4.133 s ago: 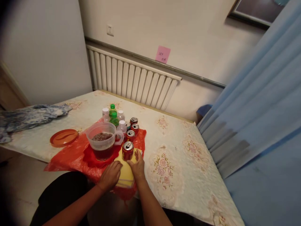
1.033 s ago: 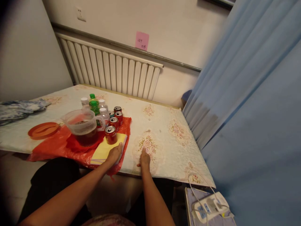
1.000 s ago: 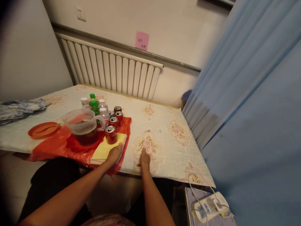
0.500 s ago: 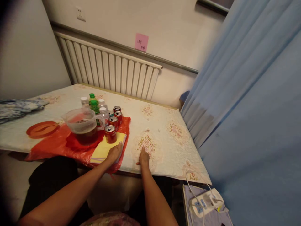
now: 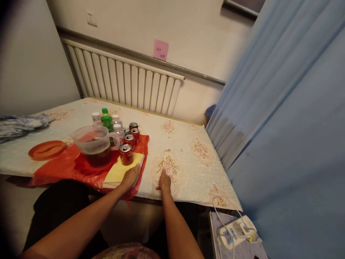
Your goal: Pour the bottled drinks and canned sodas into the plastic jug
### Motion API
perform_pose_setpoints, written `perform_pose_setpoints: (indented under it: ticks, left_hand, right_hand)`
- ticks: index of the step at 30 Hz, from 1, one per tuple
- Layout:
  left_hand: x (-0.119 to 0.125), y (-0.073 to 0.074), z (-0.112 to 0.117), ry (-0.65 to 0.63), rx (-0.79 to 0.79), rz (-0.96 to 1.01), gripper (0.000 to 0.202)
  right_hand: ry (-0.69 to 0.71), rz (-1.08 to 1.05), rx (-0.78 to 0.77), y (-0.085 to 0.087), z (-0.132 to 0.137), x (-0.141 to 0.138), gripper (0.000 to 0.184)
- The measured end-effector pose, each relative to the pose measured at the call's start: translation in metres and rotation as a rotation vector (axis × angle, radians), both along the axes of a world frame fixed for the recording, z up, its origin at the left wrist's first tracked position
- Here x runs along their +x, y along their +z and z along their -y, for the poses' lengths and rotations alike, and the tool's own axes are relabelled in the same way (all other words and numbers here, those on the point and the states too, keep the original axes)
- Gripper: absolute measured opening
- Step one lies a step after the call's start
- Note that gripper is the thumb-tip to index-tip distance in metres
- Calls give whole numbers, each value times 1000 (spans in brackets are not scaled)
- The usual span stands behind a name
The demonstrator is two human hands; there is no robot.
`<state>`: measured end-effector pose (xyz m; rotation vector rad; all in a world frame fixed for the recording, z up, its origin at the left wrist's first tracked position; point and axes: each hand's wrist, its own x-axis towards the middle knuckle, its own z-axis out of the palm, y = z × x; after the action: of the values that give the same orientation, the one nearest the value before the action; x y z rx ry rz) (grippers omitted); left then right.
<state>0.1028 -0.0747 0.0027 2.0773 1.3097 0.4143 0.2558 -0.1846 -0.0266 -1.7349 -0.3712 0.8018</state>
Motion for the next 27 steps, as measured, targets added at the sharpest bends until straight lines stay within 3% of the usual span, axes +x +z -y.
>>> perform_pose_setpoints:
  ticks: [15, 22, 27]
  left_hand:
    - [-8, -2, 3, 9, -66, 195, 56]
    - [-38, -12, 14, -54, -128, 382, 31]
    - [-68, -19, 18, -5, -176, 455, 22]
  right_hand:
    - [48, 100, 31, -2, 9, -7, 58]
    - [73, 219, 110, 6, 13, -21, 36]
    - [159, 299, 184, 28, -21, -47, 15]
